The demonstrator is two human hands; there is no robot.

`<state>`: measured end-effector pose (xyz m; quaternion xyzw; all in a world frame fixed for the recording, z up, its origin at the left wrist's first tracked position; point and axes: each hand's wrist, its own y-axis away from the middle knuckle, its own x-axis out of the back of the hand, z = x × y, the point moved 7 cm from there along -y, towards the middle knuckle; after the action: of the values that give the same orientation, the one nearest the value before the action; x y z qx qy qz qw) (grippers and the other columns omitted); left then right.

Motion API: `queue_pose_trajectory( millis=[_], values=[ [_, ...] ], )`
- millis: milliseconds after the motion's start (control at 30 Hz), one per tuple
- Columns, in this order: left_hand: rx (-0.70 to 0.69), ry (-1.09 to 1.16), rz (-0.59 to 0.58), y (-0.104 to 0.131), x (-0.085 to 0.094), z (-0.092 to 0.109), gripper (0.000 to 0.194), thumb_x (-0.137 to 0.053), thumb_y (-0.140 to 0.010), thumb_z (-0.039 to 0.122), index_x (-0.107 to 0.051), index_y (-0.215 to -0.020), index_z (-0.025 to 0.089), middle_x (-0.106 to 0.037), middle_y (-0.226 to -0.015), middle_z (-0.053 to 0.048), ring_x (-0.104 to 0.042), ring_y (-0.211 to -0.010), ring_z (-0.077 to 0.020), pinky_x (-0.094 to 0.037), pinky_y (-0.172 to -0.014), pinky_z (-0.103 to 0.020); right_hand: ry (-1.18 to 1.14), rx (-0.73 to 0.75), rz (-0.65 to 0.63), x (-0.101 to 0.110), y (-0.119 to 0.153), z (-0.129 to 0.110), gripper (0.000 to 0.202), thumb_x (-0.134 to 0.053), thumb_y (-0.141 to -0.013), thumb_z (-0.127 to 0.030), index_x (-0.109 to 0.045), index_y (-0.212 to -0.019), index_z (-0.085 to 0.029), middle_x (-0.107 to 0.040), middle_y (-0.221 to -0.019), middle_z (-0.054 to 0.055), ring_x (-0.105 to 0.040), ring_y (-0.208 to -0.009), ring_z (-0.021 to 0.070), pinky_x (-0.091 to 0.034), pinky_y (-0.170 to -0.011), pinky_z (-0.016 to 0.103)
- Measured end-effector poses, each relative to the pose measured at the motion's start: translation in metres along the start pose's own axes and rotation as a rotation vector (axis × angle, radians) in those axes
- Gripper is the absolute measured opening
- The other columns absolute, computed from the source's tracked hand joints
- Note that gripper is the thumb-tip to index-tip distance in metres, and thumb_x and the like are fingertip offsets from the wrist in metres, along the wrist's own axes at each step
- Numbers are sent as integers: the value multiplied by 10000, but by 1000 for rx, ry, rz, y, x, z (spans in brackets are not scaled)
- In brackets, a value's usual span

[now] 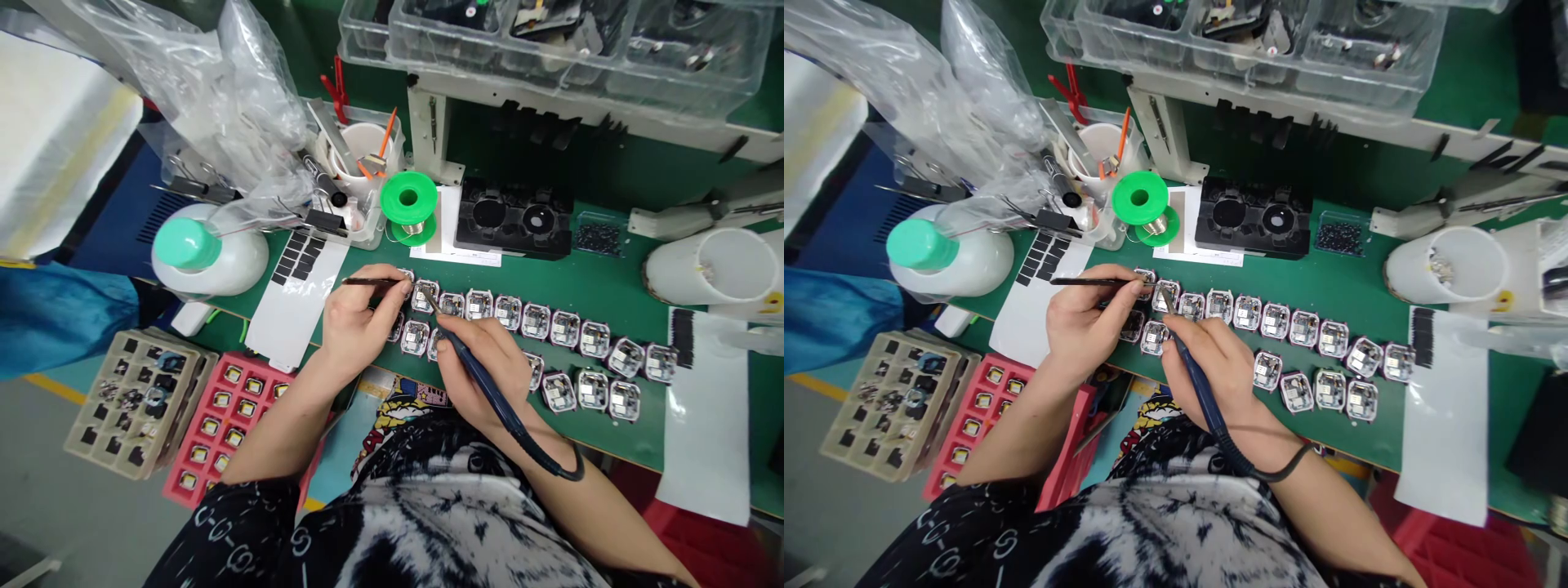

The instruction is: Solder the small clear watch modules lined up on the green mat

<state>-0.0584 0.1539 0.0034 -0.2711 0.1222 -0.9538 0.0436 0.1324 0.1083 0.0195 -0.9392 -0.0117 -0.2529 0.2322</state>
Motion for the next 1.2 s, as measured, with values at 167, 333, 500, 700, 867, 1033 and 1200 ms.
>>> queue_pose_trajectory(
  millis=[167,333,500,700,867,1033,1200],
  values=[
    [-38,-25,4,-1,0,6,112,-679,-982,253,-721,-1080,219,-759,-1058,-30,-743,-948,-149,-635,-877,-305,11,-9,3,0,0,0,370,-678,-901,-147,-678,-1257,-248,-699,-972,37,-666,-802,154,-595,-729,314],
    [-65,2,1,-2,-1,10,116,-685,-973,209,-729,-1080,214,-757,-1066,-30,-730,-996,-150,-612,-907,-312,1,-16,-10,-1,-1,0,350,-673,-901,-135,-690,-1239,-221,-687,-951,40,-658,-790,147,-587,-730,306],
    [-58,18,-5,-2,0,9,128,-689,-971,200,-732,-1090,212,-754,-1083,-38,-728,-1021,-160,-609,-942,-336,3,-14,1,0,-1,0,343,-687,-886,-125,-701,-1221,-196,-679,-936,41,-646,-780,141,-575,-725,297],
    [-63,7,-13,-2,-1,10,123,-682,-978,216,-728,-1092,221,-757,-1086,-38,-728,-1027,-162,-613,-958,-348,10,-11,-3,-1,-2,0,357,-676,-896,-139,-687,-1243,-223,-678,-936,33,-639,-774,141,-571,-714,298],
    [-79,12,-14,-3,0,11,122,-684,-977,207,-728,-1089,222,-757,-1082,-34,-727,-1026,-157,-612,-954,-339,8,-10,-8,-1,-1,1,340,-672,-901,-151,-689,-1234,-218,-672,-916,34,-631,-754,143,-561,-694,299],
    [-79,15,-21,-3,-1,11,122,-683,-978,219,-724,-1093,228,-757,-1091,-37,-727,-1039,-165,-612,-965,-355,14,-20,-13,-1,-1,1,333,-656,-916,-169,-684,-1242,-237,-675,-930,31,-639,-772,146,-568,-717,303],
    [-97,25,-30,-3,-1,12,125,-684,-972,190,-722,-1086,226,-757,-1076,-32,-726,-1038,-162,-603,-962,-353,15,-21,-15,-1,-1,2,335,-668,-912,-164,-683,-1240,-228,-680,-937,34,-641,-771,142,-563,-712,299]
  ],
)
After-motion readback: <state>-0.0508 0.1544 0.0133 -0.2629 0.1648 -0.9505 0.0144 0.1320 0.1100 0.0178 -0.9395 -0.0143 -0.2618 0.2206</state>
